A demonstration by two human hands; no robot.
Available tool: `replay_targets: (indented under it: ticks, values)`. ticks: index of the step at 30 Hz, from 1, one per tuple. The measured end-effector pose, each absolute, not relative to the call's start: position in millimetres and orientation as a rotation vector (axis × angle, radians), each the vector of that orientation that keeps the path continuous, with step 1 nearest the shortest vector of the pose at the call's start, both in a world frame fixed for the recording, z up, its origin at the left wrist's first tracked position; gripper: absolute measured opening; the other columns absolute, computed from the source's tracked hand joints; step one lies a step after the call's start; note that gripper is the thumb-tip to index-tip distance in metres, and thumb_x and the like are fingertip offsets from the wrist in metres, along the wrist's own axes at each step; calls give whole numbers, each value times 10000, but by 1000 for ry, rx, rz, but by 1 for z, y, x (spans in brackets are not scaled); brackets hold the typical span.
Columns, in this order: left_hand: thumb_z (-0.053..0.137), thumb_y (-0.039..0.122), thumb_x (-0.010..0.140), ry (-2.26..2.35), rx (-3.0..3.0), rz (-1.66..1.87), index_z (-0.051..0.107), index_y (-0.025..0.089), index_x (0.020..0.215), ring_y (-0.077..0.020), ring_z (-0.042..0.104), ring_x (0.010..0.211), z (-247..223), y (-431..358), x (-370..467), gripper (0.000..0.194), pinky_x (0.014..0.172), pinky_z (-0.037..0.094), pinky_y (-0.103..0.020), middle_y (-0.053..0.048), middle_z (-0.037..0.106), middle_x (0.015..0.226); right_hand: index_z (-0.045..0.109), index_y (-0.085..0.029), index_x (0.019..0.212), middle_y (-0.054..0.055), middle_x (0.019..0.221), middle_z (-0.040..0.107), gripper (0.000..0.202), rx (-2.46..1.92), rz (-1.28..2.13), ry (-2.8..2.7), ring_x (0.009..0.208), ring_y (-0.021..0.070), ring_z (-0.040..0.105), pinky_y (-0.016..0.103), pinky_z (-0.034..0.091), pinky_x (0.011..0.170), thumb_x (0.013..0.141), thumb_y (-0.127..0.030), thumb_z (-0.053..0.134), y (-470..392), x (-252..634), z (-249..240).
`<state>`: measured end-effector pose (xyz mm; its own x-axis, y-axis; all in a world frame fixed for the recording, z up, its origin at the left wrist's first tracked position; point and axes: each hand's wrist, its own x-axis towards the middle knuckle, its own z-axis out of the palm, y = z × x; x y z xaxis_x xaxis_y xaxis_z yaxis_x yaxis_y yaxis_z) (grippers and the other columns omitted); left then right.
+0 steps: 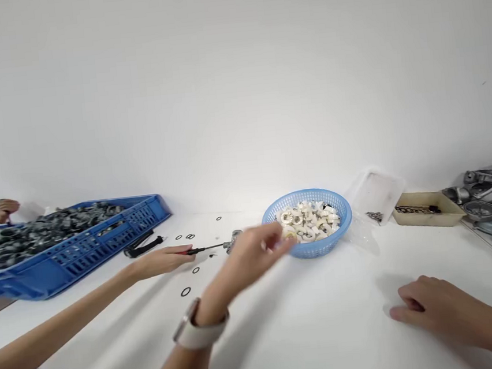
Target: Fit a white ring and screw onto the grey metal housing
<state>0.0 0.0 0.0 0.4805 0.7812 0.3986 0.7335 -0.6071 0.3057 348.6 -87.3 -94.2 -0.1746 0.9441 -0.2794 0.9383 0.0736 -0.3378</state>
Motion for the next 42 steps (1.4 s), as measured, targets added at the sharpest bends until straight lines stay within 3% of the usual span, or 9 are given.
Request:
replay_targets:
  ticks: [2,5,9,12,15,18,21,32,42]
  values:
    - [475,541,980,1865,2572,673,515,216,772,-158,576,670,13,32,-38,388,635,424,-252,17,593,698,278,-212,655,12,670,474,473,-2019,713,-2301,715,212,475,319,230,595,931,-535,486,-87,349,-95]
    - [421,506,975,2112,2504,496,577,200,816,-230,616,744,10,72,-85,378,658,436,-307,-45,642,760,284,-213,642,20,675,501,469,-2008,704,-2296,722,220,496,321,233,594,922,-523,499,-86,349,-97]
    - [688,514,762,2032,2526,84,678,218,1092,-302,665,960,-19,95,-119,444,761,502,-337,-94,707,1090,287,-216,637,26,684,510,455,-1993,691,-2291,741,234,516,326,239,599,913,-503,507,-88,348,-94]
    - [814,401,639,1954,2539,-164,582,265,1372,-357,622,1141,-36,103,-129,780,840,531,-377,-122,624,1337,286,-217,638,27,693,514,442,-2006,701,-2288,767,244,528,325,250,609,906,-489,509,-89,347,-91]
    - [812,356,760,1942,2563,-285,453,266,1500,-373,555,1250,-42,113,-130,828,917,534,-460,-155,471,1511,293,-218,643,29,705,523,441,-2000,699,-2293,771,247,533,326,253,613,914,-500,496,-88,348,-92]
    - [693,354,963,1929,2585,-364,501,218,1448,-324,579,1230,-40,123,-126,539,966,534,-511,-135,498,1477,296,-220,648,30,715,515,440,-1967,681,-2294,781,253,534,328,262,618,923,-509,482,-87,348,-95]
    - [653,339,1008,1931,2593,-440,586,183,1341,-276,645,1124,-37,127,-120,373,926,569,-483,-111,602,1341,281,-220,648,23,702,487,434,-1962,670,-2295,779,252,529,328,258,618,917,-490,490,-87,347,-93]
    - [638,332,1019,1910,2800,-380,629,182,1272,-253,659,1090,-23,108,-112,294,922,573,-461,-103,632,1300,303,-218,633,24,698,499,403,-1912,627,-2305,786,253,545,329,262,624,907,-435,505,-89,348,-94]
    - [658,330,1007,1961,2672,-450,596,175,1322,-262,665,1083,-40,120,-109,356,895,587,-460,-106,623,1306,322,-219,629,35,706,529,400,-1900,631,-2278,801,269,572,326,267,623,894,-431,533,-89,346,-92]
